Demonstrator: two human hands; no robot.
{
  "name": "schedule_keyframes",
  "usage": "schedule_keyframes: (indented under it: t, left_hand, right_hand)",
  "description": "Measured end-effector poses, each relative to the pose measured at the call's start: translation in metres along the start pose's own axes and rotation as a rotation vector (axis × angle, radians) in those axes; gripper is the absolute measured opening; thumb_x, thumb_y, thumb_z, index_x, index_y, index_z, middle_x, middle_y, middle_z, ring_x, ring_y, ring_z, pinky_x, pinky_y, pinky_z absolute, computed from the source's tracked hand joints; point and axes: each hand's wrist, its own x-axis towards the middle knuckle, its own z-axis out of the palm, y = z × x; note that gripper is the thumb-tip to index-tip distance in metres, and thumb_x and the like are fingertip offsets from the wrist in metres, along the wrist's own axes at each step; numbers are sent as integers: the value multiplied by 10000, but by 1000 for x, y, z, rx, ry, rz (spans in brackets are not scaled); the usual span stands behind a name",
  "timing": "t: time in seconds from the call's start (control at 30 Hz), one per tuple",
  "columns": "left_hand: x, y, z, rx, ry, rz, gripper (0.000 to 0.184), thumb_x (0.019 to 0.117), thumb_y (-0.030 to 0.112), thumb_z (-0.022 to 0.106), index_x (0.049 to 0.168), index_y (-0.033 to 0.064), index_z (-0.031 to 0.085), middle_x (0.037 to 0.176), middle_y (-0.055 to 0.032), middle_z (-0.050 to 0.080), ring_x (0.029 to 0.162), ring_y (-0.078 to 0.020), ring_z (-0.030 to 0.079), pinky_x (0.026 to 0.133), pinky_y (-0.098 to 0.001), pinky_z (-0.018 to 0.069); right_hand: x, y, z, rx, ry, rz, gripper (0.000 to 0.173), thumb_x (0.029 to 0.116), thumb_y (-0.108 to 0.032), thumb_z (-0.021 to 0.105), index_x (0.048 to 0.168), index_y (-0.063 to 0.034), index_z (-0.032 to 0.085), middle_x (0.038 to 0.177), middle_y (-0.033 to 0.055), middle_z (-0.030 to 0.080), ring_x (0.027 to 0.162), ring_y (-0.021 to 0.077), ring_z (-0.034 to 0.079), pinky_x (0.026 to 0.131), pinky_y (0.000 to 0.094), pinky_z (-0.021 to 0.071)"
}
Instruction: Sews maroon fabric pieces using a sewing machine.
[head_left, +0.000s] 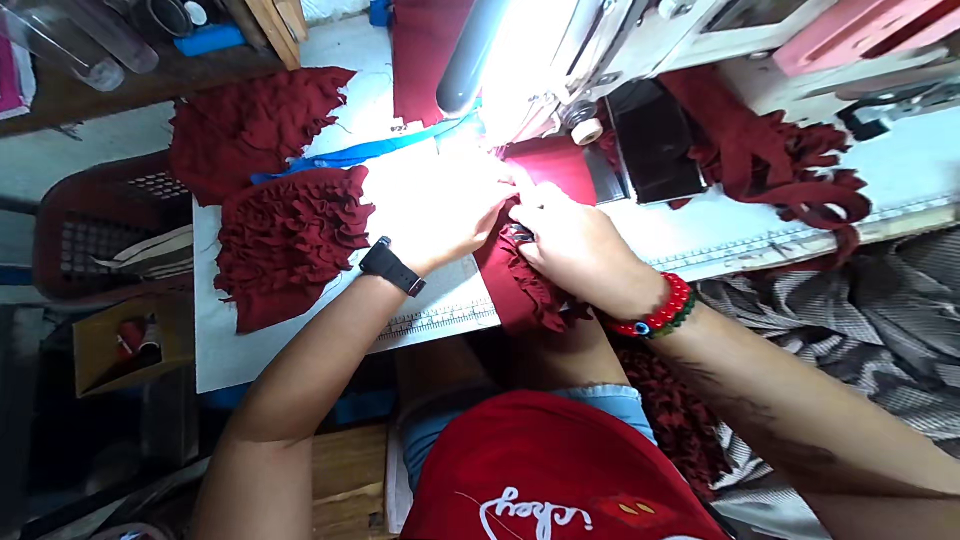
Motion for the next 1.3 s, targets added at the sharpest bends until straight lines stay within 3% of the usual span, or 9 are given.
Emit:
schedule_keyframes:
  t: [0.13, 0.23, 0.3, 0.43, 0.6, 0.7, 0.83, 1.03, 1.3]
  left_hand:
    - [-5, -6, 9, -37, -96, -95, 327, 1040, 176, 475, 1236, 130, 733, 1268, -94, 703, 1294, -285, 588, 1120, -497, 406]
    - [3, -2, 5, -60, -129, -168, 319, 1001, 197, 506, 1222, 158, 734, 1268, -79, 696, 1307, -284, 568, 1116, -505, 400]
    - [8, 0, 7, -44, -132, -198, 300, 1009, 253, 532, 1191, 134, 738, 1244, -108, 699, 1285, -308, 584, 1101, -529, 411]
    - [11, -2, 7, -50, -76, -199, 263, 1030, 274, 554, 1076, 108, 752, 1131, -114, 718, 1196, -297, 627, 1048, -516, 446]
    - [9, 1, 7, -35, -41, -196, 269, 1020, 281, 564, 1130, 126, 754, 1192, -99, 720, 1236, -285, 618, 1075, -511, 436]
    - [11, 1, 8, 50, -60, -157, 243, 1009, 310, 584, 1129, 179, 749, 1147, -69, 718, 1200, -271, 622, 1071, -506, 432]
    - [8, -4, 7, -21, -40, -166, 271, 1041, 285, 556, 1114, 116, 755, 1138, -94, 728, 1177, -276, 646, 1045, -486, 470]
    - [6, -2, 8, 36, -17, -115, 222, 1013, 246, 583, 1091, 131, 757, 1119, -79, 734, 1194, -283, 638, 1065, -505, 448]
    - [5, -3, 12, 30, -3, -107, 216, 1020, 243, 581, 1068, 133, 761, 1084, -68, 738, 1133, -254, 662, 1031, -480, 471]
  right_hand:
    - [-9, 10, -18, 184, -62, 39, 328, 938, -3, 609, 1252, -39, 698, 1069, 193, 704, 915, 372, 699, 738, 583, 559]
    - [-6, 16, -31, 434, -123, 191, 284, 1054, -59, 497, 1283, -63, 664, 924, 126, 703, 754, 224, 656, 705, 439, 548]
    - [0, 21, -29, 506, -84, 219, 240, 1087, -185, 499, 1189, -65, 681, 835, 84, 656, 691, 156, 596, 660, 372, 510]
    - [4, 27, -28, 404, -56, 188, 246, 999, -284, 673, 1127, -75, 688, 893, 130, 682, 807, 275, 652, 705, 521, 511]
    - [8, 30, -20, 339, 52, 168, 326, 1065, -279, 555, 909, -35, 704, 775, 132, 636, 725, 277, 621, 658, 504, 481]
    - [10, 34, -19, 452, 21, 175, 239, 1059, -185, 532, 1003, -48, 719, 772, 98, 664, 648, 198, 618, 638, 424, 526]
    - [10, 32, -23, 545, 11, 262, 435, 1086, -386, 504, 829, -84, 682, 623, 13, 573, 501, 83, 517, 504, 275, 453]
    - [8, 30, -32, 555, -54, 257, 159, 974, -209, 714, 905, -66, 710, 689, 43, 605, 568, 120, 527, 565, 319, 463]
    - [11, 27, -20, 425, 51, 189, 176, 958, -232, 725, 919, -60, 713, 757, 103, 620, 685, 243, 576, 640, 476, 462]
